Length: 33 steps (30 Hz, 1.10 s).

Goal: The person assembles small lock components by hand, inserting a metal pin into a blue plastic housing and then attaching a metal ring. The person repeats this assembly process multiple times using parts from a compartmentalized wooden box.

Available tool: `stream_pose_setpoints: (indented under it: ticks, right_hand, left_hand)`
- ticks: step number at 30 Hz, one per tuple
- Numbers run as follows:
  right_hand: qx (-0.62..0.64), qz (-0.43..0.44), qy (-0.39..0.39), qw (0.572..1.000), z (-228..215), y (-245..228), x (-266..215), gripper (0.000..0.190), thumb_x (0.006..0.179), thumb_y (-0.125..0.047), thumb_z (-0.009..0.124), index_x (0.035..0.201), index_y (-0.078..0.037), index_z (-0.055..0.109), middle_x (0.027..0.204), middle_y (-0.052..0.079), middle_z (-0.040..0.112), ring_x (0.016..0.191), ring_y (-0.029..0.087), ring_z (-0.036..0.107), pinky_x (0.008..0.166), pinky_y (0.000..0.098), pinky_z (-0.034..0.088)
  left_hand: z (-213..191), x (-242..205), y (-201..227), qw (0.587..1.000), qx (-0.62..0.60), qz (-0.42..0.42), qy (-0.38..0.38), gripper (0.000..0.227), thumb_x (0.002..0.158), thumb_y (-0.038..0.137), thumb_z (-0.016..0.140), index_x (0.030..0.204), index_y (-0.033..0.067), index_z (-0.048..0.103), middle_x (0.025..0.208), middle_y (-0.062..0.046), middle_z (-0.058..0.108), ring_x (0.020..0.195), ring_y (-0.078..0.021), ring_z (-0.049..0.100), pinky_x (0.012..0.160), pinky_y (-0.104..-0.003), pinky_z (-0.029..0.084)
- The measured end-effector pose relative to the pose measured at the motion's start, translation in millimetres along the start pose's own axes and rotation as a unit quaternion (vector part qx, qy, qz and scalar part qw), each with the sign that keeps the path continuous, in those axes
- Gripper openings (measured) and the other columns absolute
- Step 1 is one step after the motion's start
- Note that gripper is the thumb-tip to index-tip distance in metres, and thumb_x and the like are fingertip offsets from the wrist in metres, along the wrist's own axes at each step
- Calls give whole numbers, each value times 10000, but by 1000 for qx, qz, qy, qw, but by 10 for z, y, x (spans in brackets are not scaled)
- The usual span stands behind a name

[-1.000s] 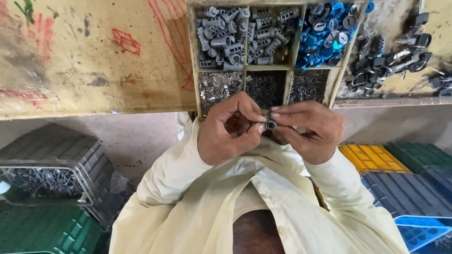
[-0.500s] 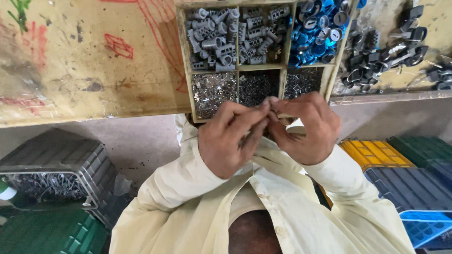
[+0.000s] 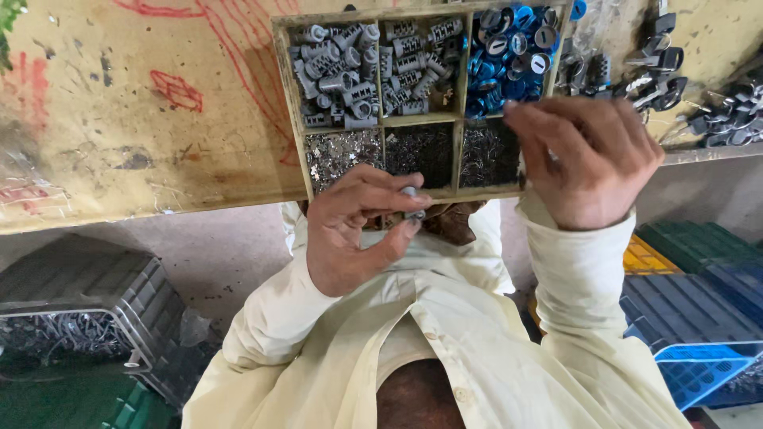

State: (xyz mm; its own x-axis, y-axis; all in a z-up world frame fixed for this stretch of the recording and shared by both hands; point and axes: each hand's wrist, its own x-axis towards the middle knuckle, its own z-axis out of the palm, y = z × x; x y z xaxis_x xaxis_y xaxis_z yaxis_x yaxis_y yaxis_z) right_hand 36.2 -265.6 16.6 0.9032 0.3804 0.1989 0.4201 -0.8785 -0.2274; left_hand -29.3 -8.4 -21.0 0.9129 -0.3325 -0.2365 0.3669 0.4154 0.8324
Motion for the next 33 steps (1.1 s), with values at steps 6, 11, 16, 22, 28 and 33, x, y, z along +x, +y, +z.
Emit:
stream_pose_setpoints:
  ticks: [6, 11, 16, 22, 28, 33]
  right_hand:
    - [12, -5, 58, 998, 141, 120, -106, 230, 984, -60, 946, 1087, -141, 757, 1089, 13, 699, 900, 182, 631, 721, 316, 512]
    - [279, 25, 20, 960, 55, -284, -292, 372, 851, -4, 866, 1071, -124, 592, 1150, 120, 732, 939, 225, 719, 801, 339, 570]
    - [335, 97, 20, 937, 93, -438, -360, 473, 869, -6, 906, 1240, -26, 614, 1069, 57, 748, 932, 233, 721, 775, 294, 556]
    - [408, 193, -46, 891, 103, -413, -361, 291, 823, -13, 901, 1062, -28, 737, 1026, 104, 744, 835, 183, 693, 743, 266, 547]
    - [540, 245, -59, 803, 190, -362, -448, 236, 892, 16, 843, 1082, -20, 708, 1092, 124, 711, 959, 132, 705, 834, 267, 589]
    - [605, 335, -140, 709, 176, -318, -481, 135, 937, 28, 770, 1067, 4, 742, 966, 123, 766, 833, 119, 725, 757, 256, 598]
  left_hand:
    - [87, 130, 81, 997, 14, -60, -47, 308, 982, -29, 697, 1287, 5, 668, 1319, -112, 600, 1239, -206, 688, 1150, -342, 566]
    - [111, 189, 37, 989, -46, -113, -78, 299, 1022, -5, 656, 1321, -13, 653, 1319, -102, 587, 1214, -198, 676, 1079, -330, 574]
    - [-11, 179, -79, 980, -137, -101, -107, 268, 1073, -16, 617, 1339, -20, 640, 1348, -124, 594, 1277, -197, 640, 1136, -330, 541]
    - [23, 141, -66, 997, 0, -69, -46, 250, 1032, 5, 664, 1281, -3, 682, 1342, -140, 597, 1225, -199, 659, 1090, -327, 554]
    - [92, 149, 126, 962, 270, 44, 10, 317, 926, 0, 755, 1234, 73, 727, 1221, -123, 663, 1207, -226, 714, 1042, -301, 593]
    - [174, 167, 170, 923, 368, 105, 40, 369, 899, 3, 815, 1244, 95, 721, 1178, -79, 659, 1157, -218, 743, 979, -297, 631]
